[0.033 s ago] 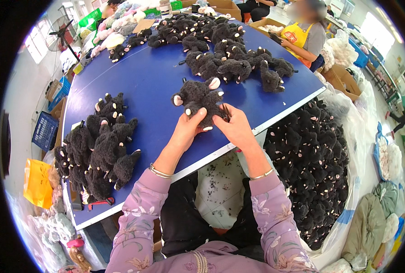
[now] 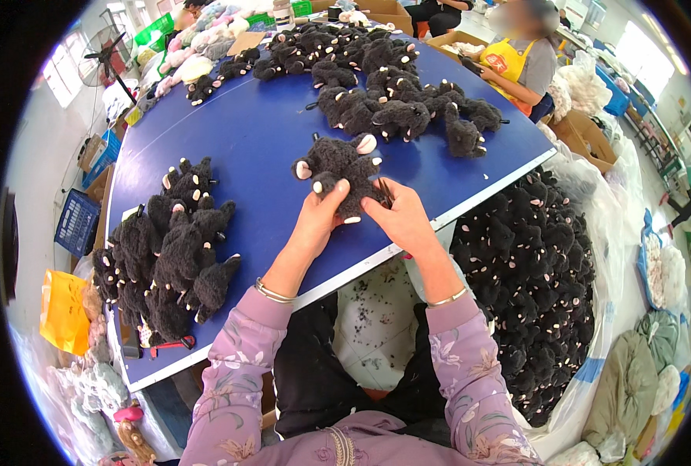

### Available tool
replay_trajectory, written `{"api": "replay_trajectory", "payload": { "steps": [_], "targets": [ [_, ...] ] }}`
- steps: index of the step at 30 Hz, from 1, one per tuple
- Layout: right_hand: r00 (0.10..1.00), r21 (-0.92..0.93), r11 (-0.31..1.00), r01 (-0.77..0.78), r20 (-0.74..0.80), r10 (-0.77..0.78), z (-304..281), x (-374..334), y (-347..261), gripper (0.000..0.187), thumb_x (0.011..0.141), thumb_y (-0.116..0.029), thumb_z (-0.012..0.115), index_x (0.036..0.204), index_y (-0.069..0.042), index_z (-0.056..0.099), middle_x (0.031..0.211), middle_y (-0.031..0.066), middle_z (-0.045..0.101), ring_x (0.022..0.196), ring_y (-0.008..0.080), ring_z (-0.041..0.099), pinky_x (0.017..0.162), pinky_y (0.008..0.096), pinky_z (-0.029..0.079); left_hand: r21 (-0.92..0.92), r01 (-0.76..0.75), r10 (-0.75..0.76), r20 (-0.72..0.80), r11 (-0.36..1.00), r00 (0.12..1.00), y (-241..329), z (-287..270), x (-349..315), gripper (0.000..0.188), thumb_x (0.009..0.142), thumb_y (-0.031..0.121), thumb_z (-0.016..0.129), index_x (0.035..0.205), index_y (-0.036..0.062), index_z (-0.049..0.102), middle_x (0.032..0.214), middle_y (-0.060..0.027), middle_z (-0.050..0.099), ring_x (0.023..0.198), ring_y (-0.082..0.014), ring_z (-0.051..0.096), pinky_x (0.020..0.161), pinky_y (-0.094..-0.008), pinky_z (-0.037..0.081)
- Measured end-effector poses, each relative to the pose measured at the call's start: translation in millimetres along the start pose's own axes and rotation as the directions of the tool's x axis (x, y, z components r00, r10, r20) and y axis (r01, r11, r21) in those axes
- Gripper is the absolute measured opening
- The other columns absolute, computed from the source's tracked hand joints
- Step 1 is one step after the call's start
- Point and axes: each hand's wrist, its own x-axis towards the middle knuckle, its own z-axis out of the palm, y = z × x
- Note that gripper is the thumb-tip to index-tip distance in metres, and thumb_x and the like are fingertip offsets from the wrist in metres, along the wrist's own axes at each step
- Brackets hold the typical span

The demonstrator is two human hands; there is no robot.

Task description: The person trims the fur on small black stuffed animals using pink-handled scissors. They pick up each toy, snip stray fibers, and place the finished items on a blue table. The work is repetitive and performed one at a time.

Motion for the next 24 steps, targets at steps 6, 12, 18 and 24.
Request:
{"api": "replay_trajectory", "payload": {
  "steps": [6, 12, 18, 24],
  "targets": [
    [0.999, -0.03, 0.999, -0.021, 0.026, 0.022, 0, -1, -2, 0.019, 0.084, -0.009, 0.065, 0.099, 0.002, 0.062, 0.081, -0.0041, 0.057, 0.071, 0.0044, 0.046, 0.064, 0.0224, 0.041, -0.112, -0.036, 0.027, -0.084, 0.993, 0.996, 5, -2, -1, 0.043, 0.094, 0.039, 0.055, 0.116, 0.0022, 0.055, 0.097, -0.0058, 0.064, 0.08, -0.0124, 0.064, 0.066, -0.0267, 0.053],
    [0.988, -0.295, 0.944, 0.148, 0.006, -0.153, 0, 2, 12, 0.025, 0.079, -0.009, 0.068, 0.097, 0.008, 0.059, 0.086, 0.0093, 0.056, 0.081, 0.013, 0.052, 0.075, 0.029, 0.046, -0.073, -0.073, 0.058, -0.181, 0.995, 0.982, 5, 0, 0, 0.043, 0.091, 0.035, 0.062, 0.116, 0.0007, 0.054, 0.093, -0.0055, 0.063, 0.078, -0.0113, 0.062, 0.061, -0.0262, 0.052],
    [0.99, -0.304, 0.951, 0.059, -0.106, -0.095, 8, 0, -2, 0.031, 0.078, -0.016, 0.074, 0.096, 0.004, 0.06, 0.091, 0.0054, 0.06, 0.072, 0.0105, 0.054, 0.068, 0.0275, 0.047, 0.064, -0.112, 0.126, -0.285, 0.992, 0.95, -2, -5, 1, 0.028, 0.086, 0.018, 0.064, 0.104, -0.0035, 0.061, 0.091, -0.0059, 0.066, 0.078, -0.0122, 0.062, 0.066, -0.0259, 0.051],
    [0.984, -0.053, 0.998, 0.035, -0.173, -0.044, 12, 6, 8, 0.034, 0.083, -0.016, 0.073, 0.107, 0.002, 0.057, 0.09, 0.0045, 0.063, 0.077, 0.0062, 0.056, 0.068, 0.0242, 0.049, 0.143, -0.071, 0.095, -0.17, 0.987, 0.981, -6, 1, 0, 0.03, 0.091, 0.022, 0.059, 0.106, -0.004, 0.062, 0.098, -0.008, 0.067, 0.088, -0.0145, 0.063, 0.078, -0.0278, 0.051]
  ]
}}
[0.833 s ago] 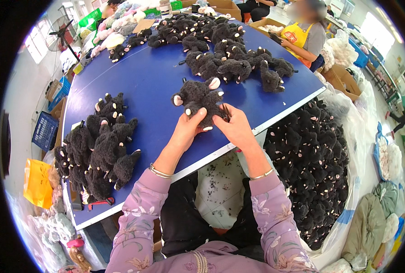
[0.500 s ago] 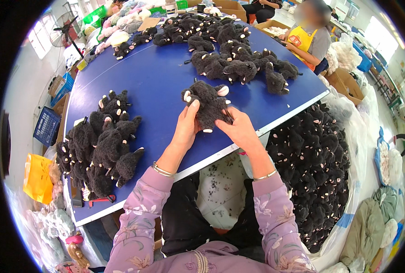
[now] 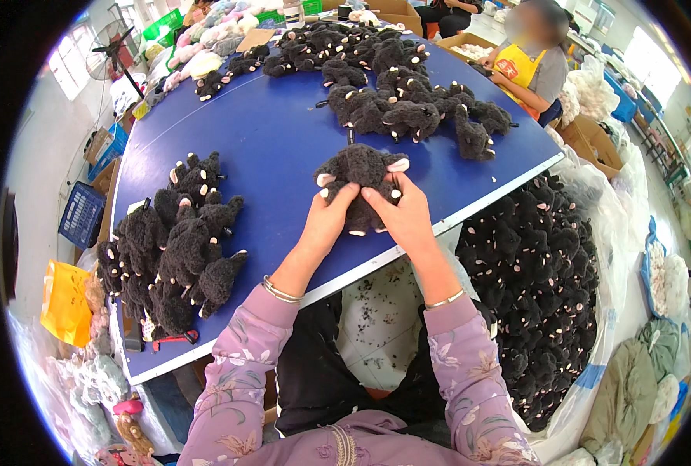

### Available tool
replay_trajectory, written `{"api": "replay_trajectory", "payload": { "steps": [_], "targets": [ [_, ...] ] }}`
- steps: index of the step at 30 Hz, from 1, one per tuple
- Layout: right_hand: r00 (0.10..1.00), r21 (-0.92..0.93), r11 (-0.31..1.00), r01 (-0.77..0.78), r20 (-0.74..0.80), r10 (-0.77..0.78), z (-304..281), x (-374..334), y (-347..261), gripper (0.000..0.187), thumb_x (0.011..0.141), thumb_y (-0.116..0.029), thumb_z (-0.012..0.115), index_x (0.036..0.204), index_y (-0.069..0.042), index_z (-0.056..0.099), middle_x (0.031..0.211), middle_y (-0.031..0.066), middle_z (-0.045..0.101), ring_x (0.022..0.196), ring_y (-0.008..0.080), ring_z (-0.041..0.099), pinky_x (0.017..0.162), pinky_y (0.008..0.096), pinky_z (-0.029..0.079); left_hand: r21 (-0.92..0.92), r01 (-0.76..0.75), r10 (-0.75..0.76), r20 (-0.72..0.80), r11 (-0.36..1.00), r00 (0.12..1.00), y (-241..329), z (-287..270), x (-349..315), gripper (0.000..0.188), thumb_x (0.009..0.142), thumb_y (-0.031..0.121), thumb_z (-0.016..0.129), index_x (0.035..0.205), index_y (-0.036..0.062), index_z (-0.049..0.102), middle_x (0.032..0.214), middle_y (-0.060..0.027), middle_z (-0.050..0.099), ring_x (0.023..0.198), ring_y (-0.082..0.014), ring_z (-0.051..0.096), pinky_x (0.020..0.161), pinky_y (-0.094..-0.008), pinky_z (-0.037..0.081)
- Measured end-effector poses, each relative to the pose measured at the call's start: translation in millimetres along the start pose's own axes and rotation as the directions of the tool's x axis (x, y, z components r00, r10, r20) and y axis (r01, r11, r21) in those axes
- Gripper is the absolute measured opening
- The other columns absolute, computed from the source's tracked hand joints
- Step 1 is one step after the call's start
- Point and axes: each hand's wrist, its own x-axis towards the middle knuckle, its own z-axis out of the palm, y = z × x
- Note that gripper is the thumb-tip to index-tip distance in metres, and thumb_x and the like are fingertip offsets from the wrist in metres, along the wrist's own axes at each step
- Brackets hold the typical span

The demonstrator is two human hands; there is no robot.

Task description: The person trims the fur on small black stuffed animals using pink-handled scissors. They pick up each toy, snip stray fibers, and place the finished items on a blue table. The work is repetitive and performed one at a time.

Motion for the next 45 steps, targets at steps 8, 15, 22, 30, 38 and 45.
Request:
{"api": "replay_trajectory", "payload": {
  "steps": [8, 15, 22, 30, 38, 45],
  "targets": [
    [0.989, 0.428, 0.893, -0.141, 0.015, 0.149, -9, 2, 2, 0.018, 0.092, -0.015, 0.062, 0.105, -0.003, 0.06, 0.092, 0.0029, 0.063, 0.077, 0.0088, 0.06, 0.067, 0.0243, 0.05, -0.491, 0.179, -0.076, 0.222, 0.853, 0.972, 6, -6, 4, 0.037, 0.1, 0.025, 0.043, 0.127, 0.0011, 0.048, 0.125, -0.0113, 0.058, 0.11, -0.024, 0.059, 0.096, -0.038, 0.049],
    [0.98, 0.64, 0.761, -0.107, -0.062, 0.19, 3, 5, 3, 0.009, 0.091, -0.015, 0.064, 0.092, -0.008, 0.06, 0.077, -0.0032, 0.057, 0.058, 0.0038, 0.048, 0.05, 0.0208, 0.037, -0.539, 0.173, -0.03, 0.263, 0.825, 0.964, 7, -3, 1, 0.04, 0.101, 0.03, 0.041, 0.129, 0.0017, 0.047, 0.127, -0.0108, 0.057, 0.113, -0.0242, 0.058, 0.097, -0.0387, 0.048],
    [0.981, 0.683, 0.714, -0.15, 0.012, 0.194, -10, 6, 1, 0.022, 0.096, -0.025, 0.055, 0.091, -0.004, 0.058, 0.075, 0.0031, 0.058, 0.047, 0.0052, 0.036, 0.044, 0.0233, 0.031, -0.533, 0.174, -0.074, 0.203, 0.828, 0.976, 11, -9, 4, 0.043, 0.101, 0.034, 0.035, 0.131, 0.0032, 0.046, 0.125, -0.0126, 0.058, 0.11, -0.026, 0.06, 0.091, -0.0393, 0.051],
    [0.972, 0.565, 0.793, -0.227, 0.077, 0.224, -17, 3, 6, 0.043, 0.1, -0.038, 0.042, 0.098, 0.002, 0.057, 0.075, 0.0084, 0.057, 0.045, 0.0061, 0.032, 0.042, 0.0237, 0.028, -0.472, 0.12, -0.047, 0.162, 0.874, 0.986, 8, -11, 9, 0.053, 0.102, 0.042, 0.026, 0.132, 0.0032, 0.045, 0.121, -0.0147, 0.06, 0.104, -0.0282, 0.063, 0.084, -0.0393, 0.053],
    [0.971, 0.425, 0.875, -0.23, 0.156, 0.18, -10, -5, 2, 0.042, 0.095, -0.044, 0.052, 0.107, -0.004, 0.054, 0.083, -0.0008, 0.048, 0.049, 0.0044, 0.032, 0.045, 0.0225, 0.028, -0.421, 0.026, 0.064, 0.199, 0.907, 0.978, 11, -6, 4, 0.066, 0.098, 0.057, 0.025, 0.131, 0.0035, 0.046, 0.129, -0.012, 0.054, 0.12, -0.0245, 0.051, 0.102, -0.0407, 0.041],
    [0.98, 0.375, 0.909, -0.183, 0.141, 0.139, -3, -5, -4, 0.032, 0.086, -0.021, 0.07, 0.109, -0.003, 0.059, 0.074, -0.0069, 0.05, 0.052, 0.0006, 0.038, 0.043, 0.0191, 0.028, -0.53, 0.179, -0.04, 0.264, 0.829, 0.964, 21, -5, -3, 0.077, 0.095, 0.065, 0.025, 0.129, 0.0003, 0.048, 0.128, -0.0133, 0.054, 0.12, -0.026, 0.05, 0.105, -0.0418, 0.038]
  ]
}}
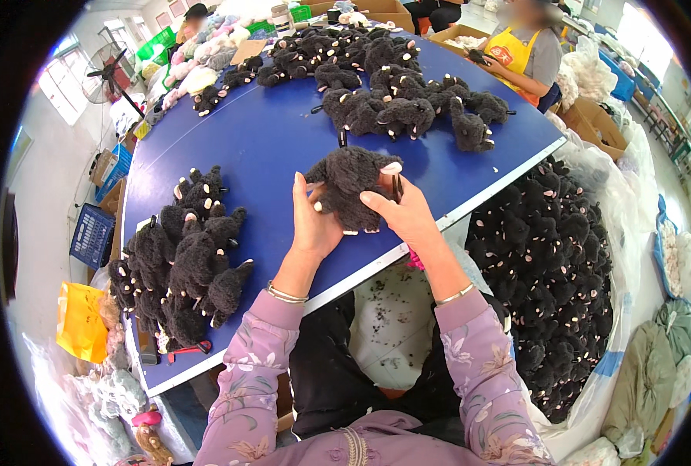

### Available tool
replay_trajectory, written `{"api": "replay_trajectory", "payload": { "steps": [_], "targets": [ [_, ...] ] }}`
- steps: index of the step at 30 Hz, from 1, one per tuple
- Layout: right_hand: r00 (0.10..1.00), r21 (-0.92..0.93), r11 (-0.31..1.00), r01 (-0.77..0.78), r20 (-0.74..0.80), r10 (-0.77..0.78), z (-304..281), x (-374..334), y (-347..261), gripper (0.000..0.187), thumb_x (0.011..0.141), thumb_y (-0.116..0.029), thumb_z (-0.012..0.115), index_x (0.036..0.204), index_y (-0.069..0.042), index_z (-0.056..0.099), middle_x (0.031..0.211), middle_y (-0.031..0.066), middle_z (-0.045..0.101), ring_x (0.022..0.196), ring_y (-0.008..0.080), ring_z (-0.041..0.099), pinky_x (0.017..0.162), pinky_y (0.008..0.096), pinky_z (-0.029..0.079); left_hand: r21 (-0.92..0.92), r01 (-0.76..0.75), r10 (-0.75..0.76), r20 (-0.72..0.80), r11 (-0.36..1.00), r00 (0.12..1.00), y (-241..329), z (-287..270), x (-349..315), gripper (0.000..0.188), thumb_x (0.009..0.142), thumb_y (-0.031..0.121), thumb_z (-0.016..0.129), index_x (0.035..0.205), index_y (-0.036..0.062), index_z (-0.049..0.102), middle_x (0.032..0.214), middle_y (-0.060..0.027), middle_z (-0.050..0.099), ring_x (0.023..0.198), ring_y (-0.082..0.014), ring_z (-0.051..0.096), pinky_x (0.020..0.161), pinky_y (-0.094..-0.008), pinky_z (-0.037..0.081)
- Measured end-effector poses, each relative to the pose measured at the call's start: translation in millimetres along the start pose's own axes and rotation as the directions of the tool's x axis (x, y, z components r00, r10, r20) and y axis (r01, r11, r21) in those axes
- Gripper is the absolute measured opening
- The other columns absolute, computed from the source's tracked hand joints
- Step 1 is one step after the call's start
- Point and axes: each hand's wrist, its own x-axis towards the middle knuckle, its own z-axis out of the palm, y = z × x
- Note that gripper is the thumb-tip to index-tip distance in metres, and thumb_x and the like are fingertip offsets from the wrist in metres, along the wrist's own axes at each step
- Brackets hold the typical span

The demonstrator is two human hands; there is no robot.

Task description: The person trims the fur on small black stuffed animals using pink-handled scissors. They pick up each toy, snip stray fibers, and place the finished items on a blue table. The work is repetitive and performed one at a time.

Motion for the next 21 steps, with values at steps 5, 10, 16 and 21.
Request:
{"api": "replay_trajectory", "payload": {
  "steps": [5, 10, 16, 21],
  "targets": [
    [0.998, -0.06, 0.997, -0.037, -0.043, 0.034, -4, 1, 3, 0.022, 0.085, -0.015, 0.07, 0.101, -0.002, 0.061, 0.068, -0.0074, 0.047, 0.051, 0.0009, 0.038, 0.043, 0.0198, 0.028, -0.023, 0.068, -0.069, -0.031, 0.997, 0.997, 2, -3, -1, 0.082, 0.092, 0.069, 0.025, 0.13, -0.0009, 0.047, 0.13, -0.0132, 0.052, 0.123, -0.0284, 0.047, 0.106, -0.044, 0.036],
    [0.999, 0.015, 0.999, -0.051, -0.018, 0.051, -8, 0, -2, 0.017, 0.086, -0.014, 0.069, 0.092, -0.004, 0.057, 0.062, -0.0074, 0.04, 0.047, 0.0021, 0.034, 0.043, 0.0206, 0.025, 0.002, 0.055, -0.055, -0.118, 0.998, 0.991, 0, -4, -1, 0.085, 0.091, 0.07, 0.029, 0.132, -0.0023, 0.044, 0.134, -0.0123, 0.046, 0.125, -0.0287, 0.043, 0.106, -0.046, 0.035],
    [0.998, 0.095, 0.994, -0.052, -0.031, 0.055, -13, 0, -6, 0.012, 0.089, -0.014, 0.063, 0.09, -0.004, 0.058, 0.06, -0.0074, 0.039, 0.047, 0.0028, 0.034, 0.043, 0.0211, 0.026, 0.007, 0.028, -0.026, -0.143, 1.0, 0.989, -1, -2, 0, 0.082, 0.09, 0.07, 0.033, 0.133, 0.0003, 0.045, 0.133, -0.0112, 0.046, 0.123, -0.0275, 0.045, 0.104, -0.0444, 0.037],
    [0.995, 0.053, 0.996, -0.07, -0.07, 0.074, -16, 1, -5, 0.019, 0.092, -0.021, 0.061, 0.093, -0.003, 0.06, 0.059, -0.0057, 0.04, 0.047, 0.0042, 0.034, 0.043, 0.0226, 0.027, 0.171, 0.055, -0.043, -0.07, 0.984, 0.997, -2, -6, 0, 0.076, 0.09, 0.07, 0.031, 0.128, 0.0072, 0.051, 0.129, -0.0102, 0.054, 0.119, -0.0248, 0.05, 0.1, -0.043, 0.041]
  ]
}}
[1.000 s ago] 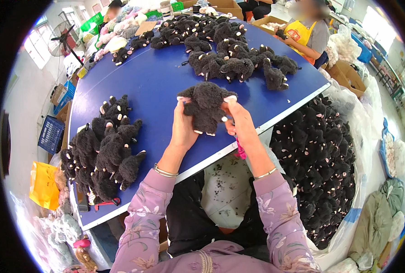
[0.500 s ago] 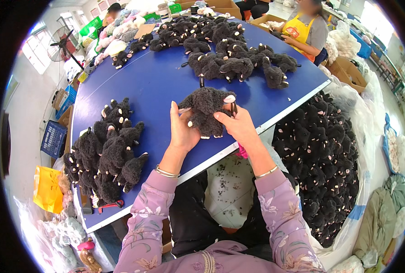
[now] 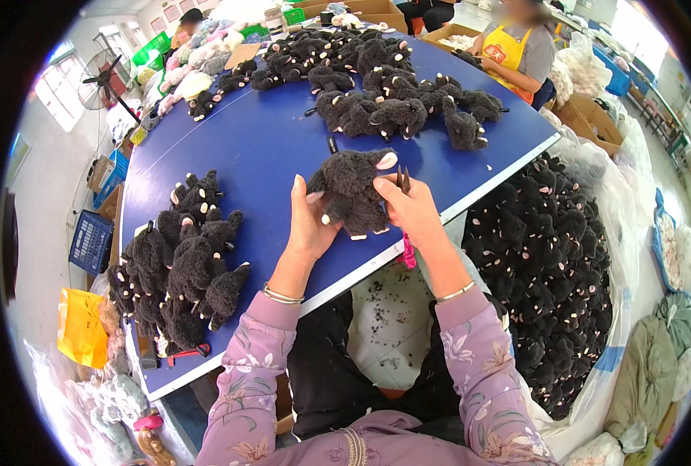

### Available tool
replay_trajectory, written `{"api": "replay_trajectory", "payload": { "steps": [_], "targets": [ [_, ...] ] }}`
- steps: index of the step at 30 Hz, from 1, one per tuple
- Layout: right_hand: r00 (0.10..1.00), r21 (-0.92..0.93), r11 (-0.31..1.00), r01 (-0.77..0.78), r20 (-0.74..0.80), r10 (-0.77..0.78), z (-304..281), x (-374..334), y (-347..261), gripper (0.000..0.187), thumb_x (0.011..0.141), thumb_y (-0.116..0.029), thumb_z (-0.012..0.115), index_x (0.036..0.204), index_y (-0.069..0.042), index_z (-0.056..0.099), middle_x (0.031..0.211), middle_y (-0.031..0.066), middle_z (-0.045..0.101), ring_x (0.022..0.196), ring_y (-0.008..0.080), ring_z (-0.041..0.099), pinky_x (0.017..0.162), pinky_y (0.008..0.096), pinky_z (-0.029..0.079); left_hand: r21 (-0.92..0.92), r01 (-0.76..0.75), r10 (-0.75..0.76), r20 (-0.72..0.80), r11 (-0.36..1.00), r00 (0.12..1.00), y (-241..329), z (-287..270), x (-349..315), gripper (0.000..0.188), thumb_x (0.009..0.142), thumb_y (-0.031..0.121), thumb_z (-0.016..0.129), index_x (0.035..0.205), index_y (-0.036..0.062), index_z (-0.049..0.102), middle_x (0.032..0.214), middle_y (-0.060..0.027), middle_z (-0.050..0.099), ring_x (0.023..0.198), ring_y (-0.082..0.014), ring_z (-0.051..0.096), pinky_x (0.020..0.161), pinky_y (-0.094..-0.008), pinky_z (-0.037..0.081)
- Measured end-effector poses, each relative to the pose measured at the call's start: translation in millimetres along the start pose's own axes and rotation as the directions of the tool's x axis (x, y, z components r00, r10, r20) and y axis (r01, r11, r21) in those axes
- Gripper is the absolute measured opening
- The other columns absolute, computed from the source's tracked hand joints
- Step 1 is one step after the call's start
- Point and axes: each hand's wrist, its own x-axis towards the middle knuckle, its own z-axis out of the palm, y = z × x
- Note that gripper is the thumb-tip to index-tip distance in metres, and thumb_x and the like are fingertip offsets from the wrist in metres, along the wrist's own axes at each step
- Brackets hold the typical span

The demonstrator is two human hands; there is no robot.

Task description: The person trims the fur on small black stuffed animals using pink-handled scissors. They pick up each toy, snip stray fibers, and place the finished items on a blue table. The work is repetitive and performed one at a time.

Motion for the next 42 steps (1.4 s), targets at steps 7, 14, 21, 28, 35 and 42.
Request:
{"api": "replay_trajectory", "payload": {
  "steps": [7, 14, 21, 28, 35, 42],
  "targets": [
    [0.998, 0.053, 0.997, -0.054, -0.037, 0.056, 1, 1, -3, 0.047, 0.098, -0.042, 0.046, 0.102, 0.002, 0.061, 0.053, -0.0027, 0.037, 0.043, 0.0072, 0.03, 0.042, 0.0249, 0.025, 0.104, -0.098, 0.086, 0.106, 0.99, 0.991, -7, -6, 5, 0.063, 0.092, 0.056, 0.045, 0.131, 0.0075, 0.048, 0.128, -0.007, 0.055, 0.113, -0.0225, 0.054, 0.095, -0.04, 0.044],
    [0.996, 0.057, 0.996, -0.072, -0.041, 0.075, -1, 4, -1, 0.058, 0.101, -0.047, 0.033, 0.105, 0.004, 0.061, 0.051, -0.0023, 0.033, 0.042, 0.0078, 0.025, 0.042, 0.0256, 0.024, 0.089, -0.067, 0.069, -0.014, 0.994, 0.998, -9, -4, 7, 0.047, 0.097, 0.041, 0.045, 0.129, 0.0074, 0.049, 0.124, -0.0066, 0.057, 0.113, -0.0213, 0.055, 0.093, -0.0386, 0.045],
    [0.999, 0.013, 0.999, -0.04, 0.015, 0.04, -7, 5, 5, 0.041, 0.095, -0.036, 0.055, 0.103, 0.003, 0.062, 0.063, -0.0032, 0.045, 0.045, 0.0052, 0.035, 0.041, 0.0235, 0.027, -0.044, 0.003, -0.009, -0.14, 0.999, 0.99, 1, 4, 3, 0.05, 0.098, 0.046, 0.039, 0.128, 0.0074, 0.051, 0.126, -0.0082, 0.057, 0.114, -0.0222, 0.054, 0.096, -0.0398, 0.043],
    [0.981, -0.077, 0.987, 0.139, -0.128, -0.148, -18, 4, -20, 0.023, 0.085, -0.017, 0.068, 0.103, -0.003, 0.064, 0.079, -0.0017, 0.061, 0.052, 0.0038, 0.044, 0.047, 0.0211, 0.035, -0.021, -0.064, 0.064, 0.014, 0.998, 0.998, -4, -6, 10, 0.068, 0.095, 0.06, 0.03, 0.136, 0.0071, 0.042, 0.133, -0.0123, 0.05, 0.118, -0.0247, 0.051, 0.092, -0.0383, 0.046],
    [0.796, 0.013, 0.883, 0.469, -0.44, -0.417, -106, 30, -90, 0.035, 0.091, -0.025, 0.06, 0.119, -0.003, 0.056, 0.099, 0.0076, 0.066, 0.049, 0.0016, 0.037, 0.044, 0.018, 0.029, 0.098, -0.084, 0.085, -0.013, 0.992, 0.996, 1, -5, 9, 0.07, 0.097, 0.056, 0.029, 0.145, 0.0043, 0.027, 0.14, -0.015, 0.043, 0.12, -0.0261, 0.049, 0.089, -0.0376, 0.046],
    [0.733, -0.889, 0.459, 0.014, -0.303, -0.609, -139, 105, -9, 0.061, 0.073, -0.035, 0.074, 0.123, -0.006, 0.056, 0.119, 0.0226, 0.058, 0.108, 0.0363, 0.058, 0.094, 0.0406, 0.045, 0.123, -0.062, 0.063, 0.0, 0.99, 0.998, 1, -4, 10, 0.066, 0.099, 0.053, 0.029, 0.144, 0.0052, 0.03, 0.138, -0.0131, 0.046, 0.118, -0.0241, 0.05, 0.086, -0.0354, 0.046]
  ]
}}
